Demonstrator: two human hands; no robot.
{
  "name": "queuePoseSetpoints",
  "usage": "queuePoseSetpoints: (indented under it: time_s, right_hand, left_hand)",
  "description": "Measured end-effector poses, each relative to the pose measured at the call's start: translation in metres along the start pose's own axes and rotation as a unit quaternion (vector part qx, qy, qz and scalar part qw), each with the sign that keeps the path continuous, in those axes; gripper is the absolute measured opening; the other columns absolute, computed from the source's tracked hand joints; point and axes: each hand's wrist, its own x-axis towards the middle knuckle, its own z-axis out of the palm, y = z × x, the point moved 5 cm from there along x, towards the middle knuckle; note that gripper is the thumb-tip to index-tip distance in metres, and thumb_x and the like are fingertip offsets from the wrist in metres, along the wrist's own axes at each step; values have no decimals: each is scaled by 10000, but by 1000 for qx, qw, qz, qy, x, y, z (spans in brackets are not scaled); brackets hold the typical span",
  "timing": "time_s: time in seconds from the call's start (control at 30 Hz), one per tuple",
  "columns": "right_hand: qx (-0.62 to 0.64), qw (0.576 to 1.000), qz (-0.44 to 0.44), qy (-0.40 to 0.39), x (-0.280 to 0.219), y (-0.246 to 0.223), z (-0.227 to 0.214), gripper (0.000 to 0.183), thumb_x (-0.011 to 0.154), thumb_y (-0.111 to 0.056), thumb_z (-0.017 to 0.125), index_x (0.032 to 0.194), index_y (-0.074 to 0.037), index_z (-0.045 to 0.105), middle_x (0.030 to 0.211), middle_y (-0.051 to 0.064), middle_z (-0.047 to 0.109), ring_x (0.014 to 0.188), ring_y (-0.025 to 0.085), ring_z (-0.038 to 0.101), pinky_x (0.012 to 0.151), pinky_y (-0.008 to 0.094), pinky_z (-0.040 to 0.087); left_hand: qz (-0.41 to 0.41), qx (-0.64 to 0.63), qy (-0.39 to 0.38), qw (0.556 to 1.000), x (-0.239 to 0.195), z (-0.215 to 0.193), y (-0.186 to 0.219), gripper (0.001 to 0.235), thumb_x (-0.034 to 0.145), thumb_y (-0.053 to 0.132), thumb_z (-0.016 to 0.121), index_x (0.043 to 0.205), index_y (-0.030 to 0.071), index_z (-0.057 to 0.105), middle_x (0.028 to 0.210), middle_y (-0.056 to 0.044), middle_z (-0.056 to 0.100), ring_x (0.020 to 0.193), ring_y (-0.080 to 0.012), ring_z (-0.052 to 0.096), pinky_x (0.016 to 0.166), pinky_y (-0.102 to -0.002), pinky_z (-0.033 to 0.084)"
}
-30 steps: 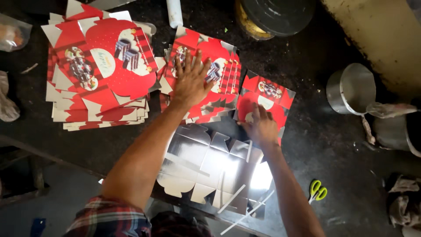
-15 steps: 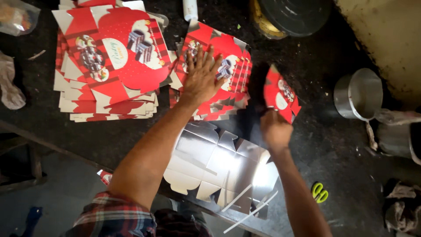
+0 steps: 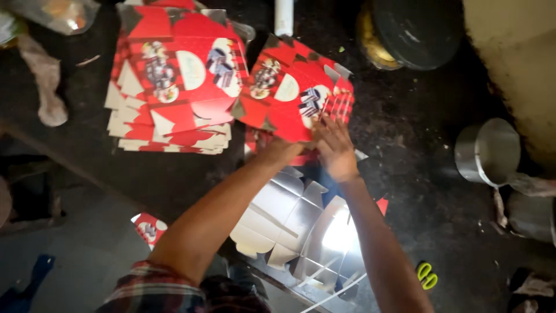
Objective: The person assembles cardboard cake boxes by folding pre-cut sections and securing flaps together by hand.
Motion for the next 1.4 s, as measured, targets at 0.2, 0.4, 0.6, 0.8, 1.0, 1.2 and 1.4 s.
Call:
queuePoseSetpoints:
  time_s: [0.2, 0.4, 0.6, 0.8, 1.0, 1.2, 1.4]
  right_hand:
    - [68, 993, 88, -26, -28, 39, 32, 479, 747, 1, 687, 1225, -28, 684, 1438, 148, 615, 1406, 372, 512, 1116, 399, 495]
    - [27, 997, 47, -51, -16, 37, 17, 282, 768, -38, 732, 1045, -72, 690, 1399, 115, 653, 1398, 341, 551, 1125, 406, 506]
    - [65, 993, 104, 3, -33, -4, -18, 333, 824, -47, 742, 1156, -43, 713, 1341, 143, 661, 1270, 343, 597, 1033, 427, 533]
    - [120, 970, 213, 13, -84, -90, -41, 518, 749, -161, 827, 1207, 29, 678, 1141, 173, 675, 990, 378, 644, 834, 453, 530]
    - [221, 930, 292, 24, -80, -46, 1, 269, 739, -153, 871, 927, -13, 738, 899, 114, 701, 768, 273, 677, 690, 379, 531]
    - [348, 859, 375, -36, -97, -17, 26, 201, 771, -110, 871, 830, 3, 715, 735, 123, 690, 665, 166, 610, 615, 338, 491]
    - [304, 914, 265, -41, -86, -13, 3, 146, 880, -111, 814, 924, -5, 723, 805, 130, 700, 701, 218, 660, 673, 346, 537]
  left_hand:
    - [1, -126, 52, 991, -55, -71, 9, 435, 742, 63, 637, 1139, -114, 662, 1185, -256, 652, 1175, -387, 573, 1021, -481, 456]
    - [-96, -297, -4, 950, -45, -143, -6, 158, 941, 76, 654, 1073, 12, 714, 1035, -161, 703, 959, -360, 668, 822, -473, 528]
    - [-160, -367, 22, 916, -95, -182, 3, 200, 965, 180, 710, 1111, 44, 688, 1128, -104, 697, 925, -286, 686, 801, -400, 560]
    - [-236, -225, 18, 945, -173, -170, 8, 669, 837, 258, 809, 1410, 39, 543, 1343, -156, 510, 1179, -355, 516, 1023, -540, 409]
    - [-193, -219, 28, 956, -198, -148, 15, 670, 867, 204, 787, 1453, 25, 516, 1349, -215, 524, 1216, -430, 488, 1015, -553, 402]
    - [-223, -267, 1, 938, -226, -130, -5, 652, 859, 148, 722, 1453, 1, 497, 1305, -241, 584, 1200, -440, 545, 1038, -511, 430]
    - [-241, -317, 54, 916, -252, -126, -11, 545, 951, 276, 729, 1385, -5, 555, 1330, -251, 620, 1231, -421, 583, 1049, -461, 442]
